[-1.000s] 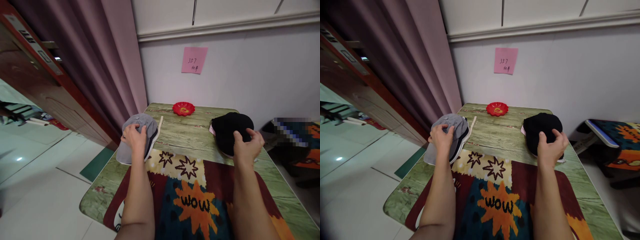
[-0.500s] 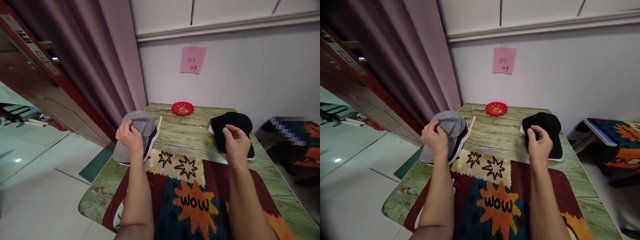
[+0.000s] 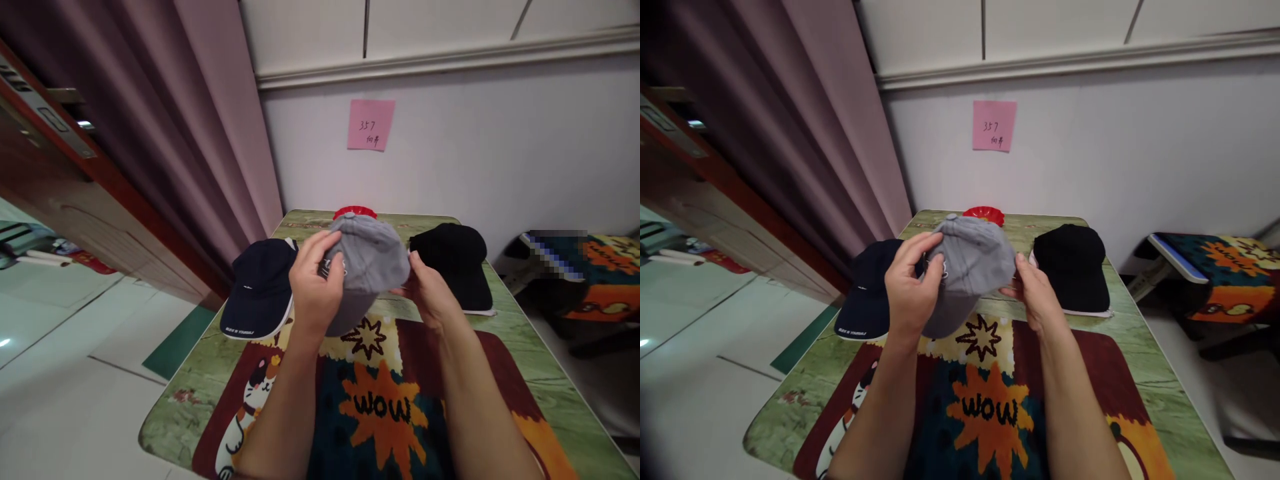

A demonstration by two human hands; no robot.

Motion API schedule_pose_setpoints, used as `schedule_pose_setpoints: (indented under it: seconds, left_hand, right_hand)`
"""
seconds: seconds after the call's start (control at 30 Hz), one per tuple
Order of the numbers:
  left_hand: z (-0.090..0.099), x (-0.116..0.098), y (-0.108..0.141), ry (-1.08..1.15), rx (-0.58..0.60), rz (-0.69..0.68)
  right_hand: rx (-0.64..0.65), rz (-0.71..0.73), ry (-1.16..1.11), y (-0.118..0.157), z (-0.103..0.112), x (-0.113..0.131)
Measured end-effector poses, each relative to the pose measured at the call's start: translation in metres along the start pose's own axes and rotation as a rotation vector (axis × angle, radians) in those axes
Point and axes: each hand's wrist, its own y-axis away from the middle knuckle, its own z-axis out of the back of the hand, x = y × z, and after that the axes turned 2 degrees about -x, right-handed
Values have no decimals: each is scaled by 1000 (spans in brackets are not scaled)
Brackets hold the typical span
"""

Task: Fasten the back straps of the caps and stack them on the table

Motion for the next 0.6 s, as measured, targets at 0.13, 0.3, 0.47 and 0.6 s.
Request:
schedule_pose_setpoints:
  seconds: [0.13, 0.3, 0.47, 0.6]
  left_hand:
    - [-15, -2, 8, -17, 146, -77]
    - [-22, 12, 8, -17, 360, -64]
    - [-19, 22, 4, 54, 602, 170]
    - [-20, 32, 4, 158, 559, 344]
  right_hand:
    - [-86, -1, -296, -3, 7, 9]
    - [-94, 48, -437, -7, 21, 16]
    - [-59, 79, -465, -6, 20, 17]
    - [62, 89, -481, -1, 17, 21]
